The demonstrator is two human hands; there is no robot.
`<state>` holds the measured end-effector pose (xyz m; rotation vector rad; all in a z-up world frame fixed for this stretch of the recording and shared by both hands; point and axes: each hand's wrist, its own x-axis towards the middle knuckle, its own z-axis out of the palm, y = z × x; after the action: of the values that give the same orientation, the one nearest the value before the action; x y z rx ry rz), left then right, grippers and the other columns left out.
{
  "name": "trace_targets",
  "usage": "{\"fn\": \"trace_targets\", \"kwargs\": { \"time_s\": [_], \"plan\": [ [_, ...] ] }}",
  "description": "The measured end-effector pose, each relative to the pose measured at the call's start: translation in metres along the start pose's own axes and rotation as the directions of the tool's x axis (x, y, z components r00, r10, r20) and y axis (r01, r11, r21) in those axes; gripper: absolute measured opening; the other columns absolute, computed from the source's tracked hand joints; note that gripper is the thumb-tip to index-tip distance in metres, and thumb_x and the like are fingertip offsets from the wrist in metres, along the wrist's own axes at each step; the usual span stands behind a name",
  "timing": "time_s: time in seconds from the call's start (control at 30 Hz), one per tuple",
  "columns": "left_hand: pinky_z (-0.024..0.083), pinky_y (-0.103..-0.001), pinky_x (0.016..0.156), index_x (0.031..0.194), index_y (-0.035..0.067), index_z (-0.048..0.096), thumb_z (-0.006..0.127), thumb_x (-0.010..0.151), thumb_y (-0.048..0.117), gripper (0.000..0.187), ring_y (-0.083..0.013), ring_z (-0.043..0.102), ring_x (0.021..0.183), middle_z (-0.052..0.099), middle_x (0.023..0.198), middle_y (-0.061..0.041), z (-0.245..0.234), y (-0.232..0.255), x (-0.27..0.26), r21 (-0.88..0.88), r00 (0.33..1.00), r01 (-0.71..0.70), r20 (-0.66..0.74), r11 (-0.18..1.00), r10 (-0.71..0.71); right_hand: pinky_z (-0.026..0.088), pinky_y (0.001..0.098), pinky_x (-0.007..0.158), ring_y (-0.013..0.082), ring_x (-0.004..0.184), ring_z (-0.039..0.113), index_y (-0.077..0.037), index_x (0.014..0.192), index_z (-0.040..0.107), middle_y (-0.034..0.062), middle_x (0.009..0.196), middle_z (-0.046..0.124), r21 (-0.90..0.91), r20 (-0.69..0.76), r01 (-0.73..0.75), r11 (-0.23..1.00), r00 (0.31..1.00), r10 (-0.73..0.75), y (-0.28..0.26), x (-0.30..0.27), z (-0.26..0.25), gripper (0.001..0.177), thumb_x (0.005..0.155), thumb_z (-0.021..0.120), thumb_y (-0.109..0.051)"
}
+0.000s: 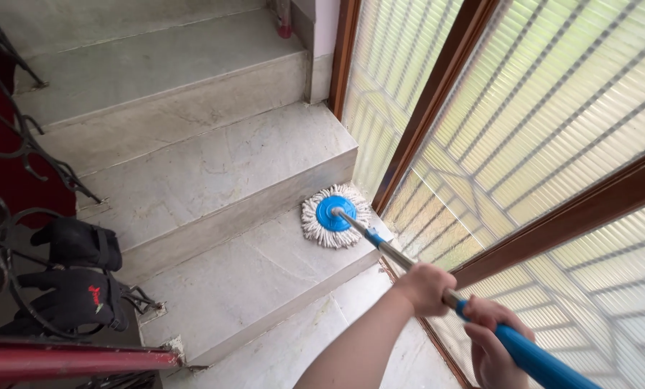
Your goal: Mopping a marble staircase in a home environment.
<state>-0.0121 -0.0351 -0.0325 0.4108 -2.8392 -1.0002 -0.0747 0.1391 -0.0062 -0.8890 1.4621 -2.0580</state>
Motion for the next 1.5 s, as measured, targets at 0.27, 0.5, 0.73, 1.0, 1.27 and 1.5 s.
{"fn": "trace_targets", "kwargs": {
  "time_s": [0.27,0.5,0.73,1.0,1.27,1.5],
  "plan": [
    [0.051,-0.044,0.093,0.071,0.012,0.063,0.062,0.085,0.021,0.016,-0.0288,0.07,0.078,0.07,0.075,-0.012,0.013,0.003,-0.095,0.022,0.985,0.011,-0.175,1.0,-0.007,0.049,0.0481,0.11,0.0268,0.086,0.069,-0.007,0.065,0.052,0.0108,0.07,0.063,-0.091,0.187,0.149,0.985,0.974,-0.13,0.02,-0.048,0.009,0.023,0.07,0.075,-0.006],
    [0.052,-0.045,0.086,0.065,0.01,0.06,0.065,0.086,0.021,0.025,-0.0366,0.067,0.082,0.068,0.073,-0.014,-0.014,-0.005,-0.181,-0.079,0.857,0.112,-0.497,0.991,-0.136,0.05,0.0406,0.083,0.0192,0.066,0.054,-0.009,0.064,0.051,0.0066,0.064,0.056,0.021,0.5,0.124,0.992,0.858,-0.118,0.004,-0.06,0.082,0.028,0.07,0.078,-0.01],
    [0.053,-0.048,0.077,0.061,0.01,0.058,0.072,0.088,0.022,0.033,-0.0386,0.065,0.076,0.065,0.069,-0.015,-0.02,-0.019,-0.264,-0.071,0.768,0.227,-0.6,0.971,-0.224,0.051,0.0404,0.084,0.0223,0.077,0.061,-0.007,0.07,0.052,0.0097,0.075,0.061,0.246,0.746,0.065,0.967,0.624,-0.232,0.003,-0.083,0.147,0.028,0.071,0.079,0.001],
    [0.05,-0.045,0.076,0.059,0.01,0.051,0.079,0.087,0.022,0.041,-0.0355,0.064,0.071,0.063,0.064,-0.012,-0.017,-0.004,-0.259,-0.106,0.682,0.14,-0.711,0.984,-0.174,0.055,0.0386,0.082,0.0215,0.075,0.067,-0.007,0.065,0.051,0.0119,0.075,0.068,0.074,0.769,0.072,0.995,0.631,-0.103,-0.012,-0.077,0.129,0.027,0.069,0.076,0.002],
    [0.05,-0.043,0.08,0.066,0.015,0.053,0.069,0.081,0.02,0.022,-0.0334,0.065,0.076,0.063,0.07,-0.009,0.018,0.02,-0.149,-0.062,0.758,-0.114,-0.651,0.991,0.047,0.058,0.0392,0.088,0.0216,0.079,0.071,-0.002,0.067,0.058,0.0116,0.074,0.07,-0.083,0.489,0.229,0.97,0.857,-0.161,-0.016,-0.051,0.014,0.016,0.071,0.072,0.004],
    [0.054,-0.043,0.073,0.065,0.015,0.053,0.067,0.079,0.021,0.02,-0.0302,0.065,0.074,0.063,0.071,-0.006,0.05,0.042,-0.043,-0.154,0.857,-0.327,-0.463,0.932,0.224,0.06,0.0499,0.098,0.0265,0.087,0.079,-0.001,0.066,0.067,0.0154,0.076,0.073,-0.51,0.087,0.066,0.858,0.996,-0.026,-0.031,-0.043,-0.067,0.011,0.068,0.077,0.001]
  ]
}}
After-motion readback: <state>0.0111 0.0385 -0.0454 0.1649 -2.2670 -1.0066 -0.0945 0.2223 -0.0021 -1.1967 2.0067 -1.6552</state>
